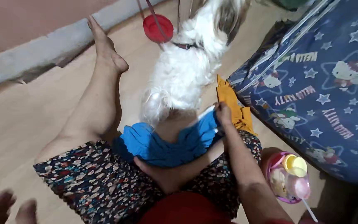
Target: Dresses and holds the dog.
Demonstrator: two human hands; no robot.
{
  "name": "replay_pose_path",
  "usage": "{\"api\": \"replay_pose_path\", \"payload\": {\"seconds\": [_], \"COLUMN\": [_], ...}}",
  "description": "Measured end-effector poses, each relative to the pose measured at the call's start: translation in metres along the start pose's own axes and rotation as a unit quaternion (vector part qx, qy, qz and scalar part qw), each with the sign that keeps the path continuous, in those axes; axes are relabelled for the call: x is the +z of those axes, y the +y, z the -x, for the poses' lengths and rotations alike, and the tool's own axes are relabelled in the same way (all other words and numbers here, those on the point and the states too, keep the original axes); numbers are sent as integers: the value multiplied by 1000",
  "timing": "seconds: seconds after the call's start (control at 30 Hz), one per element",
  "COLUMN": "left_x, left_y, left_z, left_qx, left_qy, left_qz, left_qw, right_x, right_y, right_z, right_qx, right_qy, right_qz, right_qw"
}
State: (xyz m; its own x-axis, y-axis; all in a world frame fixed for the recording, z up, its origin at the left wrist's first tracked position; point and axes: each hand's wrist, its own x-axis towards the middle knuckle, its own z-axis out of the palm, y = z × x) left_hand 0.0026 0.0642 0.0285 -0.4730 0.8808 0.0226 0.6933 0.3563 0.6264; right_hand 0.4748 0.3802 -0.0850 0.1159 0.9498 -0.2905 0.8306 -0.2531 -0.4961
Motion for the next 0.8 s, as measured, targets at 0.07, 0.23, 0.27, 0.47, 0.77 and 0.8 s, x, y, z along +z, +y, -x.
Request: {"api": "replay_pose_path", "payload": {"seconds": [0.07,0.23,0.27,0.47,0.77,0.8], "left_x": [30,150,168,221,211,206], "left_y": [43,141,152,135,108,103], "left_z": [-41,-92,-95,-101,-116,-119], "left_qx": [89,141,125,22,-68,-63], "left_qy": [-76,-431,-478,-487,-474,-470], "left_qz": [-6,-179,-211,-269,-152,-126], "left_qw": [993,873,843,830,865,871], "right_x": [-1,1,4,15,14,12], "right_y": [4,9,10,-2,-14,-12], "right_z": [-2,5,9,4,5,7], "right_qx": [29,-56,-65,-21,-4,-2], "right_qy": [82,118,76,-164,-51,-31], "right_qz": [-42,3,15,93,31,19], "right_qw": [995,991,995,982,998,999]}}
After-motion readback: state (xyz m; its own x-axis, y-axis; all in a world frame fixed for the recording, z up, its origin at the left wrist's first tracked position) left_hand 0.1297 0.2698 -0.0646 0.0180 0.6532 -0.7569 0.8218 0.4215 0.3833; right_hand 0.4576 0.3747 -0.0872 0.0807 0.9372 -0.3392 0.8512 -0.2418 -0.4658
